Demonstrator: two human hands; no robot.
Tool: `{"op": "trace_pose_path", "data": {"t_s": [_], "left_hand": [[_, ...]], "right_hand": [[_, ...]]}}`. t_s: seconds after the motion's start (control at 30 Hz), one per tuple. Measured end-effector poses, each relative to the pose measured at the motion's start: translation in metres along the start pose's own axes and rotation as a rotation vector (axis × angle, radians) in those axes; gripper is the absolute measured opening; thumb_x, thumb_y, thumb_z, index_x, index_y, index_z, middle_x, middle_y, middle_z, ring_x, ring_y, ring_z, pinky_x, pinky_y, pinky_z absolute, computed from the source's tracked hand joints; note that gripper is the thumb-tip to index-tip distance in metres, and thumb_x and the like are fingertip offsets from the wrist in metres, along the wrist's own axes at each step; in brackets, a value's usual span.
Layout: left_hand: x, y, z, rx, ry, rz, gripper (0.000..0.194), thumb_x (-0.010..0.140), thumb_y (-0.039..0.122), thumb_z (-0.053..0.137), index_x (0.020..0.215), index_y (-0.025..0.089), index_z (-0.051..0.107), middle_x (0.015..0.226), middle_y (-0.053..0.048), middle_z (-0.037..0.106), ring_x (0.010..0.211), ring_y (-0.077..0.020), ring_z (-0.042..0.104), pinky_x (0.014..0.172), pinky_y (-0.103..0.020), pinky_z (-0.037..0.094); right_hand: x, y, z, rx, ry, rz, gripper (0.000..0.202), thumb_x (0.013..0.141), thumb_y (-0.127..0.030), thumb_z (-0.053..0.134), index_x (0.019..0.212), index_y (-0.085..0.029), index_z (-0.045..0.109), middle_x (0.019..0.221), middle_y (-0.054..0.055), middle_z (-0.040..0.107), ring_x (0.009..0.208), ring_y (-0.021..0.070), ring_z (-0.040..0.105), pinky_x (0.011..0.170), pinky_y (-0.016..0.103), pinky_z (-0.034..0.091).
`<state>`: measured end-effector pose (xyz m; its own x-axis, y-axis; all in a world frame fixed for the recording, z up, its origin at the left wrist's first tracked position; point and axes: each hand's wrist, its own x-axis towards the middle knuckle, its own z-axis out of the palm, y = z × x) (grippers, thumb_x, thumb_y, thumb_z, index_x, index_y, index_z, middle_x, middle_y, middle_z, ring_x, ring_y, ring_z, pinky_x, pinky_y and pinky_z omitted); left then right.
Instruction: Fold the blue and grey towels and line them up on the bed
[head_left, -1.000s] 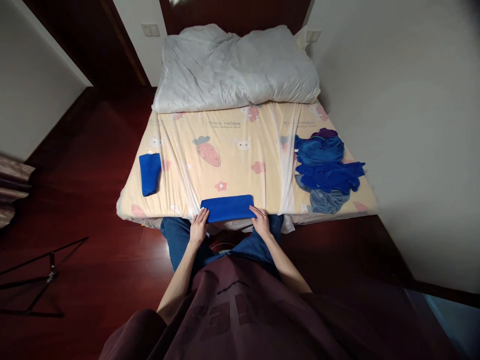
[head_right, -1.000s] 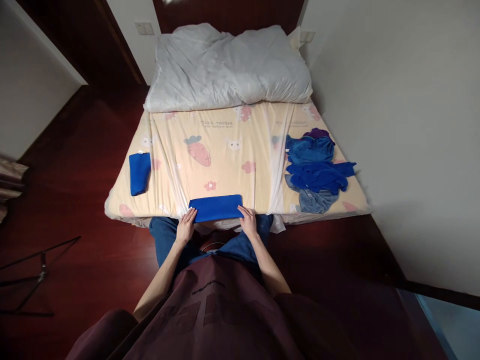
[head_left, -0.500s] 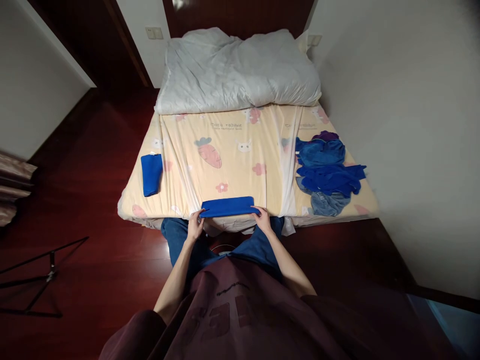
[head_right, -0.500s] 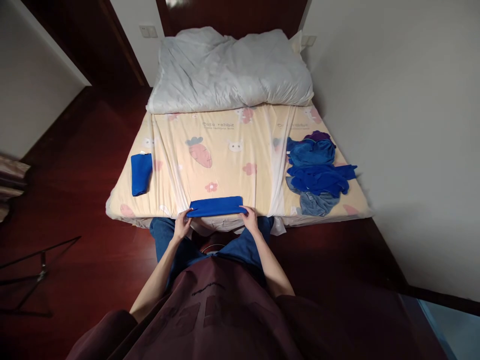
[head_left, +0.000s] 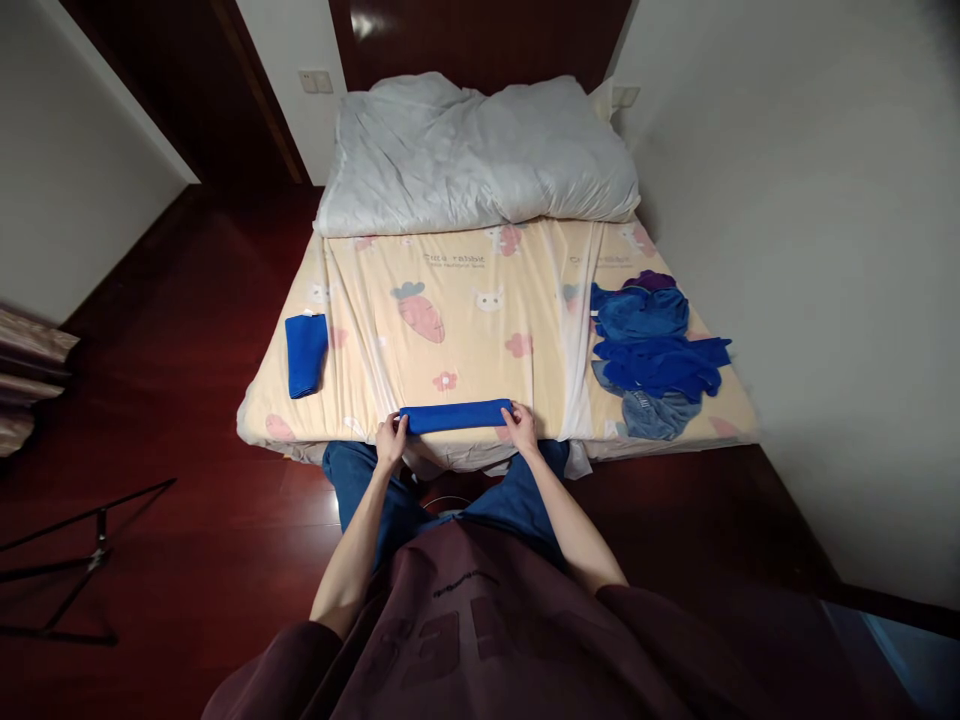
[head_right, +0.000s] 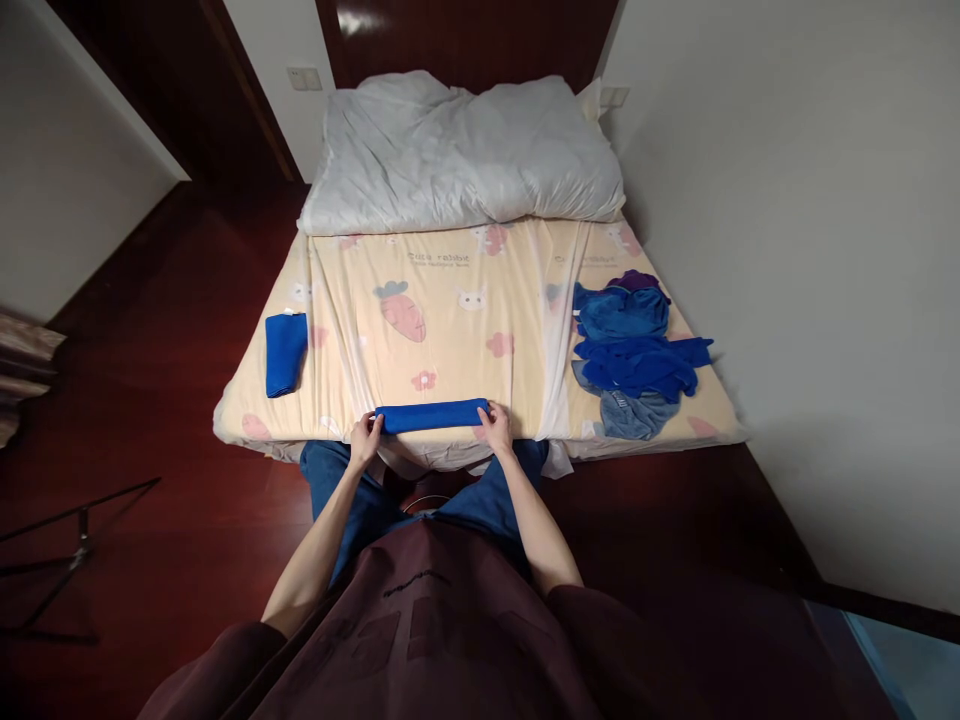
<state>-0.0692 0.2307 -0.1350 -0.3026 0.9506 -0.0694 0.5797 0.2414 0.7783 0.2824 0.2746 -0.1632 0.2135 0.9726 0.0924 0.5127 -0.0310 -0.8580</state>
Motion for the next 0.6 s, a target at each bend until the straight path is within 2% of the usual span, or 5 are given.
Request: {"op": "trace_pose_path", "data": {"t_s": [0.23,0.37,0.43,0.5,0.6], "left_hand": [[0.008,0.002,0.004,0.117,0.017,-0.033,0.047,0.097,0.052,0.043,0.116,0.016,0.067,0.098,-0.015,0.076,0.1,-0.03,0.07,0.092,-0.043,0.053],[0.004,0.01,0.004,0.205,0.071,-0.007,0.047,0.098,0.049,0.044,0.123,0.015,0.064,0.097,-0.015,0.074,0.103,-0.0316,0.069,0.092,-0.045,0.052],[-0.001,0.019,0.003,0.288,0.162,0.091,0.05,0.099,0.046,0.042,0.132,0.012,0.059,0.113,-0.02,0.07,0.116,-0.0339,0.063,0.099,-0.049,0.049],[-0.008,0.032,0.006,0.366,0.202,0.247,0.053,0.101,0.042,0.04,0.143,0.012,0.05,0.138,-0.022,0.058,0.133,-0.0345,0.051,0.11,-0.051,0.041],[-0.017,0.051,0.017,0.421,0.055,0.495,0.056,0.102,0.038,0.038,0.153,0.014,0.04,0.16,-0.016,0.036,0.151,-0.0307,0.029,0.121,-0.049,0.028]], "right_hand": [[0.007,0.0,0.006,-0.061,0.051,0.024,0.059,0.084,-0.069,0.054,0.103,-0.017,0.073,0.085,0.013,0.076,0.082,0.0285,0.072,0.079,0.041,0.057],[0.005,-0.011,0.005,-0.178,0.104,-0.036,0.052,0.09,-0.061,0.05,0.107,-0.017,0.072,0.089,0.013,0.075,0.09,0.0288,0.07,0.087,0.043,0.056],[0.0,-0.026,0.005,-0.284,0.167,-0.145,0.048,0.095,-0.052,0.048,0.12,-0.016,0.068,0.11,0.016,0.073,0.107,0.0304,0.066,0.097,0.047,0.052],[-0.008,-0.044,0.009,-0.382,0.151,-0.263,0.047,0.099,-0.043,0.044,0.136,-0.018,0.059,0.136,0.016,0.063,0.128,0.032,0.056,0.108,0.052,0.044],[-0.022,-0.07,0.023,-0.448,-0.071,-0.438,0.05,0.103,-0.037,0.039,0.15,-0.023,0.046,0.156,0.011,0.046,0.146,0.0292,0.038,0.119,0.052,0.034]]}}
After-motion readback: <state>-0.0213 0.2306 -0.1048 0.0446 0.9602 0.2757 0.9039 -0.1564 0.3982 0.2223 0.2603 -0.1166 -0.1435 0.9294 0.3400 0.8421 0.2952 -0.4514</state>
